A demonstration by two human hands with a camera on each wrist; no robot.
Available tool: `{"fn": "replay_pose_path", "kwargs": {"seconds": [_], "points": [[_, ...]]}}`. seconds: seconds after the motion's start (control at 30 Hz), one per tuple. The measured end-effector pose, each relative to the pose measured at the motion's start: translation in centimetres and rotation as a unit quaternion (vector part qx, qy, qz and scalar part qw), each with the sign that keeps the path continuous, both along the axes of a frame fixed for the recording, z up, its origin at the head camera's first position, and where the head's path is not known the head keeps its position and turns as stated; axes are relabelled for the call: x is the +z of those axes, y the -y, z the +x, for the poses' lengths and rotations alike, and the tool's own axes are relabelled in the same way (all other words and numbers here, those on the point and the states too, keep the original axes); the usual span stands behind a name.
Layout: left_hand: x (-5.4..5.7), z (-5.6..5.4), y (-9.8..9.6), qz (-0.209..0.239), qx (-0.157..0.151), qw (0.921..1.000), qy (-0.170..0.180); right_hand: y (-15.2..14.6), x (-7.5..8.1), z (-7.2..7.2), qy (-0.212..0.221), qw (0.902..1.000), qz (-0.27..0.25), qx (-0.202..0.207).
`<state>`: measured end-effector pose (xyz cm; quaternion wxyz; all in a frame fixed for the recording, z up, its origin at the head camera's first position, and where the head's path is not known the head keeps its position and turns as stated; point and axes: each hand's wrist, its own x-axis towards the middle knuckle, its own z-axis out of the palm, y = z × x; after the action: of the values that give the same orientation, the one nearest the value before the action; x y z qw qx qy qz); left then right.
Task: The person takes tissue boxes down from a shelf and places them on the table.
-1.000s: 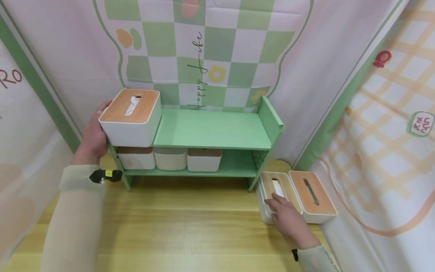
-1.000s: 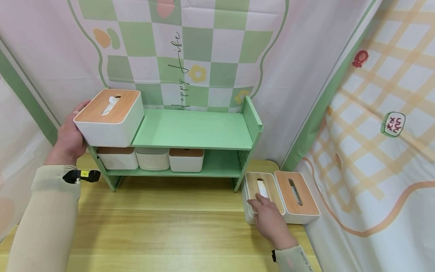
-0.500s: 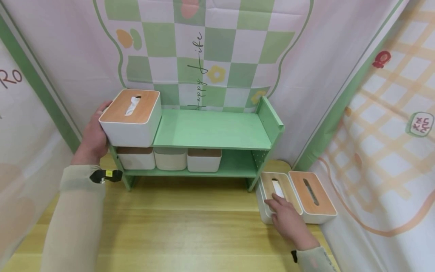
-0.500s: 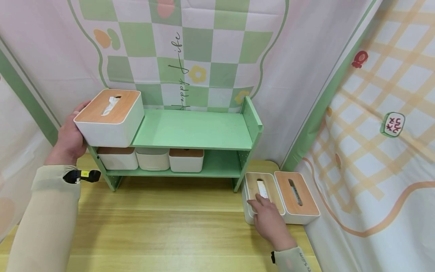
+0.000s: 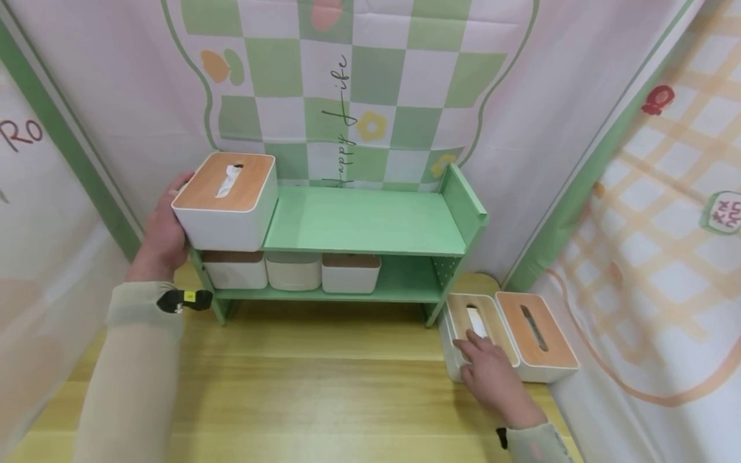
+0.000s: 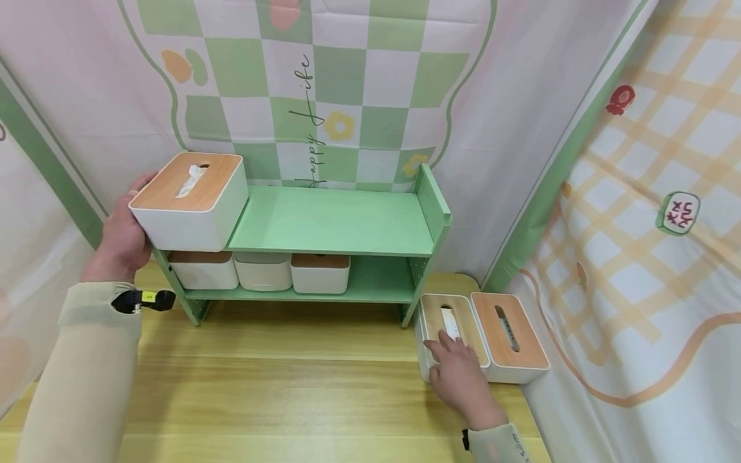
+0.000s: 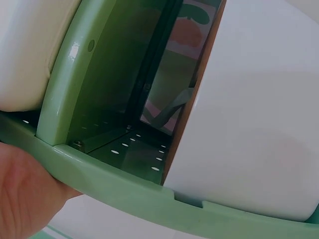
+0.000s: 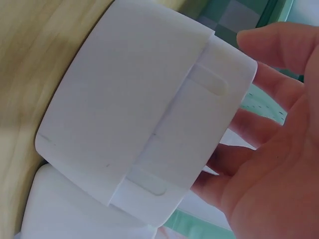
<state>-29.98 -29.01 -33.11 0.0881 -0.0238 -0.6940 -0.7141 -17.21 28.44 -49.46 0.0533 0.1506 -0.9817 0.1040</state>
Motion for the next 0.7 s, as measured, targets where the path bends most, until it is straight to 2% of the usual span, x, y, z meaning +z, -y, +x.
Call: {"fn": "replay_pose_path", "kwargs": {"seconds": [0.17, 0.4, 0.53, 0.7], "points": [[-0.1, -0.1, -0.1, -0.008, 0.003, 1.0, -0.004, 0.3, 0.2, 0.4, 0.005, 0.9997, 0.017, -0.014], [-0.1, 0.2, -0.1, -0.012, 0.006, 0.9999, 0.0, 1.9, 1.8, 0.9, -0.027, 0.9996, 0.007, -0.003], [-0.1, 0.1, -0.1, -0.022, 0.011, 0.9997, -0.001, 3.0, 2.8, 1.0, -0.048, 0.9986, -0.007, 0.022], [0.0, 0.1, -0.1, -0.025, 0.011, 0.9996, 0.002, 4.9, 3.9, 0.6, -0.075, 0.9939, -0.038, 0.072]]}}
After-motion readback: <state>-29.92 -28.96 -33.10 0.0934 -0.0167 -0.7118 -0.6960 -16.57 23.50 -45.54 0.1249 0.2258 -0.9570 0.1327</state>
